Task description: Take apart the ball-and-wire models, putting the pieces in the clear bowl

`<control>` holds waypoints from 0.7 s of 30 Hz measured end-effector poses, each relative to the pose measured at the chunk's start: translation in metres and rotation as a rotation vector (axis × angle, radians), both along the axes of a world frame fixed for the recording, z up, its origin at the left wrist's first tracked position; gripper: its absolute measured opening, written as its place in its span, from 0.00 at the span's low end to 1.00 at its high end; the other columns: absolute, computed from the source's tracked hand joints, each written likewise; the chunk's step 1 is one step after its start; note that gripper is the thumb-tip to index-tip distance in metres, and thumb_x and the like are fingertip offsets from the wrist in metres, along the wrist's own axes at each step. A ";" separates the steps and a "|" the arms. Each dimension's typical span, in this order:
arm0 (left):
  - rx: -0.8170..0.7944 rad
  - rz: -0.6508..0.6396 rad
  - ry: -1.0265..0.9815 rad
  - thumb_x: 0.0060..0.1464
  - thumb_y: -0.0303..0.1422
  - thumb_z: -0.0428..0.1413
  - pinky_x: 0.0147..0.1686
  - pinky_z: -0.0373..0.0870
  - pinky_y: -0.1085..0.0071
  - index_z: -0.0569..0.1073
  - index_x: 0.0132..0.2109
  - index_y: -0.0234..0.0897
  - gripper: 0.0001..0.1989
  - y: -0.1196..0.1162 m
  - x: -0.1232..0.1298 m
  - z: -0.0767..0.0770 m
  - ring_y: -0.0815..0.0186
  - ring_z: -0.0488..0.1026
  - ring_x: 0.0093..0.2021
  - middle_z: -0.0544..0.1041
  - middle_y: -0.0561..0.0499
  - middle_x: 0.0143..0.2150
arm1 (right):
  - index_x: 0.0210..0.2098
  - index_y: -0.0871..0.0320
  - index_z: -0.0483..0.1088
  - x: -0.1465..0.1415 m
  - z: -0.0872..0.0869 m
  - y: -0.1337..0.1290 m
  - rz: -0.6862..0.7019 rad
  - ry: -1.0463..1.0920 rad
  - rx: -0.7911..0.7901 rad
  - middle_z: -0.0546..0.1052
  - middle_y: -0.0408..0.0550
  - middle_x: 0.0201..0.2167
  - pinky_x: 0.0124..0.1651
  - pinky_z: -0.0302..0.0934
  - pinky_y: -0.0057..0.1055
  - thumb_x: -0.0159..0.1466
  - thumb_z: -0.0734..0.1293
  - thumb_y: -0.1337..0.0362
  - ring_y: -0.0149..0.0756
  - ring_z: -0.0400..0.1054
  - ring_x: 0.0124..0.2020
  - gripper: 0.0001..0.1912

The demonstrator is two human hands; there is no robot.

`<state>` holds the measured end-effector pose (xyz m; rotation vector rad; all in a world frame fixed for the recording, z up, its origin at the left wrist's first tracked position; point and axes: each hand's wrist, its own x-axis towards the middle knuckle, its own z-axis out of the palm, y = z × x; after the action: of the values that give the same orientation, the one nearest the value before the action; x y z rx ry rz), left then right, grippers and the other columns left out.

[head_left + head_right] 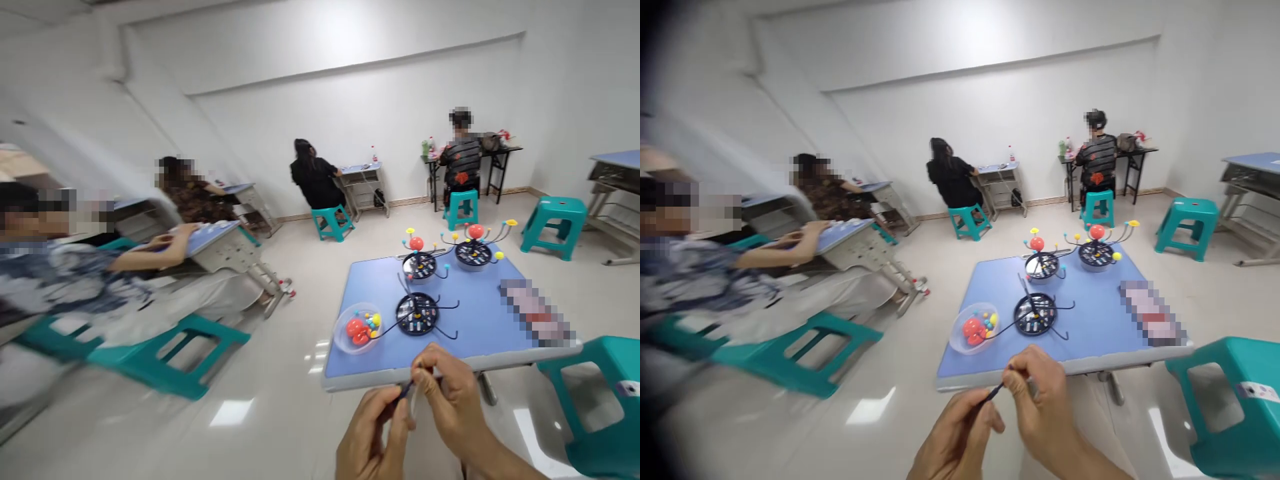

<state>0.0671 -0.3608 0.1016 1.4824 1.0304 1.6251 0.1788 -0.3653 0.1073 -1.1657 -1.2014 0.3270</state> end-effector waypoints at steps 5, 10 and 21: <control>0.038 -0.083 0.072 0.55 0.32 0.60 0.25 0.74 0.76 0.78 0.39 0.39 0.05 0.009 -0.005 -0.005 0.71 0.73 0.22 0.76 0.53 0.29 | 0.27 0.56 0.67 0.003 0.000 0.004 0.102 0.063 -0.103 0.70 0.41 0.24 0.29 0.60 0.25 0.66 0.64 0.59 0.30 0.64 0.25 0.12; 0.047 -0.078 0.121 0.55 0.31 0.58 0.23 0.72 0.77 0.78 0.37 0.39 0.03 0.010 -0.008 -0.010 0.72 0.72 0.20 0.76 0.55 0.26 | 0.25 0.56 0.68 0.008 -0.006 0.004 0.047 0.037 -0.130 0.70 0.42 0.23 0.28 0.59 0.26 0.65 0.65 0.57 0.31 0.63 0.24 0.14; -0.047 0.236 0.227 0.57 0.40 0.57 0.30 0.72 0.75 0.79 0.40 0.38 0.11 0.082 -0.063 -0.029 0.69 0.73 0.31 0.77 0.51 0.33 | 0.36 0.55 0.73 0.037 0.019 0.054 0.024 -0.148 -0.193 0.77 0.45 0.27 0.35 0.64 0.29 0.63 0.65 0.55 0.34 0.69 0.29 0.11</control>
<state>0.0042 -0.2787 0.0729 1.5884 1.4059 1.6039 0.2163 -0.3118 0.1264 -1.3615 -1.3358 0.3870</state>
